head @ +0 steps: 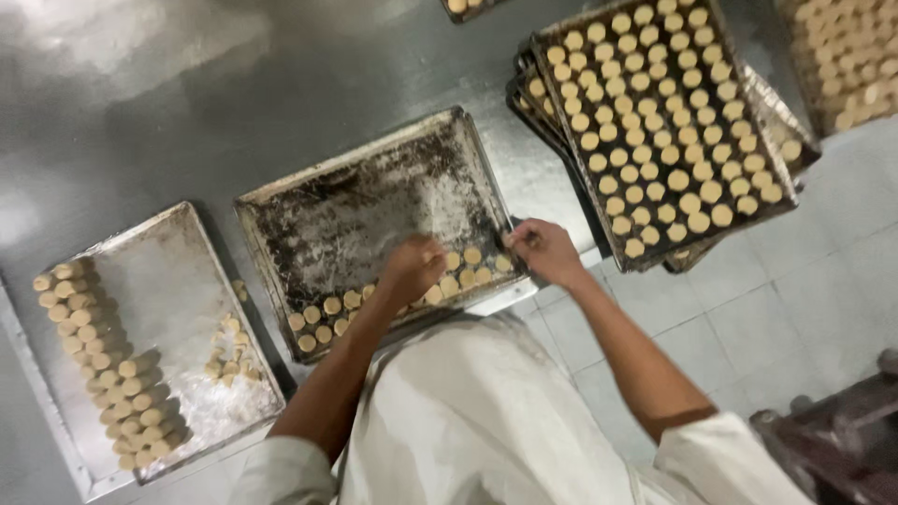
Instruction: The person arranges small round pieces of dough onto metal baking trays by hand, placing them in organized rows on a stainless steel table.
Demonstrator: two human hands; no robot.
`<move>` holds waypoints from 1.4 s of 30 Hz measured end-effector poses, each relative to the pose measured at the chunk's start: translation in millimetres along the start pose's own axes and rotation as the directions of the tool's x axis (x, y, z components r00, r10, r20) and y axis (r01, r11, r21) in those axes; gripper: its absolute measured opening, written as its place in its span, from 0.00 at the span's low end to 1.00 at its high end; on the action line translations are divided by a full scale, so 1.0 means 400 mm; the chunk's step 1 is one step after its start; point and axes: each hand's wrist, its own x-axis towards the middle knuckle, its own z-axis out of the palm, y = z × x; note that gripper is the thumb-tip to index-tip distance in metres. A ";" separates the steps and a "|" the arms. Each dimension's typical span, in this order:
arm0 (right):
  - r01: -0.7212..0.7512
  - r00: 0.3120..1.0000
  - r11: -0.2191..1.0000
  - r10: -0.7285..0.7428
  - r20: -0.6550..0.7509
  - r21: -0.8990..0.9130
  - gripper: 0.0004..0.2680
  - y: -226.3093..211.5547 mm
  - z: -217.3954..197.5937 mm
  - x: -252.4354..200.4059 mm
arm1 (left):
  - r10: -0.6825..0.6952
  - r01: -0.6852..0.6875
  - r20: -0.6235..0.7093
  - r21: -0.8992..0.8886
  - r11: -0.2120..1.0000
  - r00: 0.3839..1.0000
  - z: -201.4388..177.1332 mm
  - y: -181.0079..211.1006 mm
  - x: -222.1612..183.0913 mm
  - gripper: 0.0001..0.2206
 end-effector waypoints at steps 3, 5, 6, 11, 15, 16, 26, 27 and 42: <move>0.130 0.985 0.947 -0.090 0.145 -0.295 0.03 -0.050 0.000 0.009 | -0.026 0.045 0.206 -0.088 0.995 0.978 0.017 0.045 0.060 0.08; 0.193 0.978 0.844 -0.123 0.170 -0.501 0.03 -0.088 0.001 0.015 | -0.132 0.142 0.203 -0.038 0.989 0.970 0.017 0.089 0.087 0.08; 0.189 0.981 0.780 -0.119 0.155 -0.596 0.03 -0.098 0.007 0.012 | -0.191 0.197 0.207 -0.011 0.980 0.960 0.014 0.105 0.086 0.08; 0.180 0.984 0.887 -0.159 0.084 -0.426 0.06 -0.077 0.000 0.012 | -0.245 0.227 0.170 0.121 0.966 0.954 -0.009 0.116 0.099 0.07; -0.037 0.999 0.982 0.031 0.036 0.185 0.11 -0.042 -0.044 0.042 | -0.083 0.100 0.207 -0.074 0.992 0.975 0.023 0.121 0.176 0.07; -0.140 0.990 0.920 0.118 0.082 0.365 0.13 -0.032 -0.042 0.043 | -0.124 0.121 0.141 0.030 0.992 0.982 0.032 0.121 0.181 0.07; -0.030 0.999 0.823 0.001 0.052 0.568 0.14 -0.025 -0.018 0.078 | -0.318 0.329 0.089 -0.179 0.927 0.944 -0.001 0.175 0.174 0.08; -0.058 0.997 0.829 0.019 0.075 0.556 0.13 -0.031 -0.009 0.080 | -0.321 0.339 0.111 -0.233 0.911 0.940 -0.002 0.180 0.170 0.09; -0.212 0.972 0.864 0.137 0.191 0.457 0.12 -0.033 0.028 0.092 | -0.393 0.394 -0.030 0.093 0.915 0.919 -0.017 0.086 0.102 0.10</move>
